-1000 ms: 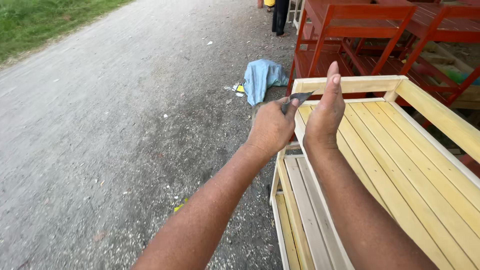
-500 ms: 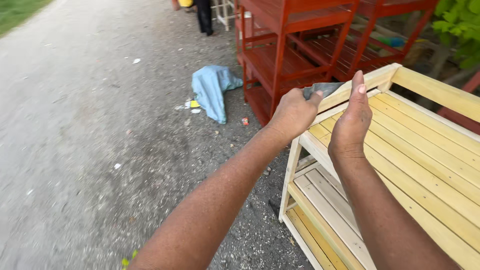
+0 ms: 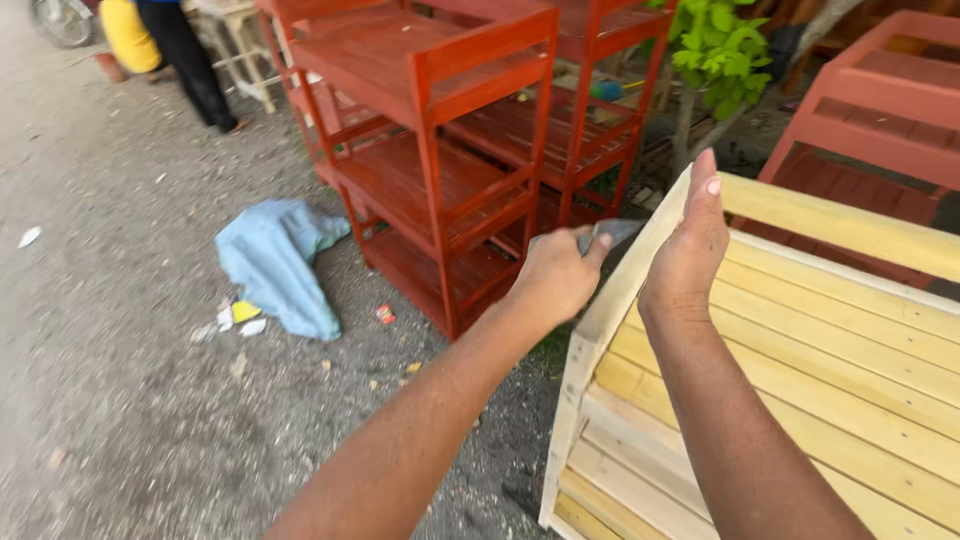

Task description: The person sands the surfaces of a wooden shelving unit with a sanding block, moving across horizontal slats, vertical supports, and edges. The person repositions the unit to reach different sides and continues sanding the top and back sections.

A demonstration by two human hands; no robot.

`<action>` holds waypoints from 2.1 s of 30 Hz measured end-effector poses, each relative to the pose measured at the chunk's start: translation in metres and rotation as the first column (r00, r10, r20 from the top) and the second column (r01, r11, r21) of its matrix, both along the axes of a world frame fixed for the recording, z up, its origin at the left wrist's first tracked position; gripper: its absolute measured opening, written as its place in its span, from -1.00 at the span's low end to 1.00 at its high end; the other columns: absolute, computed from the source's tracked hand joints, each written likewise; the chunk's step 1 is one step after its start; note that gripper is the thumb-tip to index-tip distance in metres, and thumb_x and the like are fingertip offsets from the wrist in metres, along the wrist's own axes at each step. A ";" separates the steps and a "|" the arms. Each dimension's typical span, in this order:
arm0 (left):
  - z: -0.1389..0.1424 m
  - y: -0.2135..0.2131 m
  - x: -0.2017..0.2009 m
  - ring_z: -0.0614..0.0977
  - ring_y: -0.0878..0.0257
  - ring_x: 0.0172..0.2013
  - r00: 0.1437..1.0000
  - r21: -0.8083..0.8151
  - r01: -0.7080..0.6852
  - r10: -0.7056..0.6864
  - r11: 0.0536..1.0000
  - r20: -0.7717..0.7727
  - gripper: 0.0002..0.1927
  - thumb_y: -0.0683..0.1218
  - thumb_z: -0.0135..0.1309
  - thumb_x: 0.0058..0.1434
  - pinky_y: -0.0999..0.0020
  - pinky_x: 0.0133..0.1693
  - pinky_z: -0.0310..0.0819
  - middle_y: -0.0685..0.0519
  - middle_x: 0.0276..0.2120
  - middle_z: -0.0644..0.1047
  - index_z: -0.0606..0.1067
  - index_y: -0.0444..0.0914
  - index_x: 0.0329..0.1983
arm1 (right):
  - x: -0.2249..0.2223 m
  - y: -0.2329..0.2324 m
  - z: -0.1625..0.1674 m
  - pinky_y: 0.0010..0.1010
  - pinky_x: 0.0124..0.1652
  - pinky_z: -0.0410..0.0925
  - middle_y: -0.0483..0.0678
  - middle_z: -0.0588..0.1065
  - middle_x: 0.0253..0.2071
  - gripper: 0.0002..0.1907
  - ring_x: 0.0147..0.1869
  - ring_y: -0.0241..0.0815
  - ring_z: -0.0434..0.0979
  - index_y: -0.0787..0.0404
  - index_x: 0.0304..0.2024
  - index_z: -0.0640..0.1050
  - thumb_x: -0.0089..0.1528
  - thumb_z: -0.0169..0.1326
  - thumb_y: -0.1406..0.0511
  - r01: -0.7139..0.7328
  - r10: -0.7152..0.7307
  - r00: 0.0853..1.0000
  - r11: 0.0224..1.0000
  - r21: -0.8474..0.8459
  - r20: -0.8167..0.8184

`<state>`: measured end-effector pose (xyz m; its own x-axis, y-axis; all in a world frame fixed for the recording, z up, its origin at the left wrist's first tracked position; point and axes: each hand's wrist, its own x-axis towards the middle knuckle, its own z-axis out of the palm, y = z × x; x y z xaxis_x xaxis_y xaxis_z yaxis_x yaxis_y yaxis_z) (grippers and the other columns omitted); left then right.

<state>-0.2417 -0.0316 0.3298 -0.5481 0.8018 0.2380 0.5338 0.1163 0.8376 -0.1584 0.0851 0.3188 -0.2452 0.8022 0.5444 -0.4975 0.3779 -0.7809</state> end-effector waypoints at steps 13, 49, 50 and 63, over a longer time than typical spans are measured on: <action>0.011 -0.033 0.026 0.36 0.05 0.32 0.363 -0.091 0.887 -0.805 0.453 -0.469 -0.83 -0.21 0.06 0.14 -0.16 0.37 -0.03 0.00 0.10 0.53 0.62 -0.21 -0.25 | 0.029 -0.036 0.104 -0.30 0.53 -0.14 0.12 0.06 0.59 -0.34 0.68 -0.08 -0.04 0.38 0.50 0.10 0.49 -0.39 0.07 0.607 -0.608 0.794 0.793 -0.038 -0.011; -0.045 0.204 -0.053 0.59 0.09 0.20 -0.136 0.289 0.884 -0.793 -0.367 -0.593 -0.66 -0.16 0.08 0.22 0.08 0.29 0.32 0.04 0.10 0.62 0.59 -0.09 0.07 | 0.015 -0.009 0.058 -0.28 0.49 -0.06 0.13 0.20 0.52 -0.34 0.64 -0.02 0.06 0.32 0.46 0.21 0.47 -0.37 0.03 0.995 -0.959 -0.087 -0.072 0.063 0.269; -0.042 0.241 -0.055 0.65 0.18 0.15 -0.085 0.317 0.904 -0.848 -0.286 -0.522 -0.69 -0.17 0.09 0.18 0.16 0.28 0.42 0.15 0.02 0.67 0.62 -0.03 -0.03 | 0.011 -0.010 0.057 -0.28 0.49 -0.06 0.13 0.19 0.52 -0.34 0.63 -0.02 0.06 0.32 0.46 0.20 0.47 -0.38 0.03 0.994 -0.954 -0.108 -0.095 0.059 0.279; -0.062 0.207 -0.031 0.50 -0.02 0.25 -0.110 0.288 0.868 -0.722 -0.405 -0.683 -0.67 -0.08 0.07 0.31 -0.04 0.28 0.16 -0.06 0.18 0.57 0.61 -0.11 0.13 | -0.010 -0.020 0.058 -0.27 0.47 -0.03 0.09 0.22 0.51 -0.34 0.62 -0.06 0.09 0.26 0.45 0.23 0.44 -0.36 0.01 0.981 -0.924 -0.193 -0.185 0.055 0.330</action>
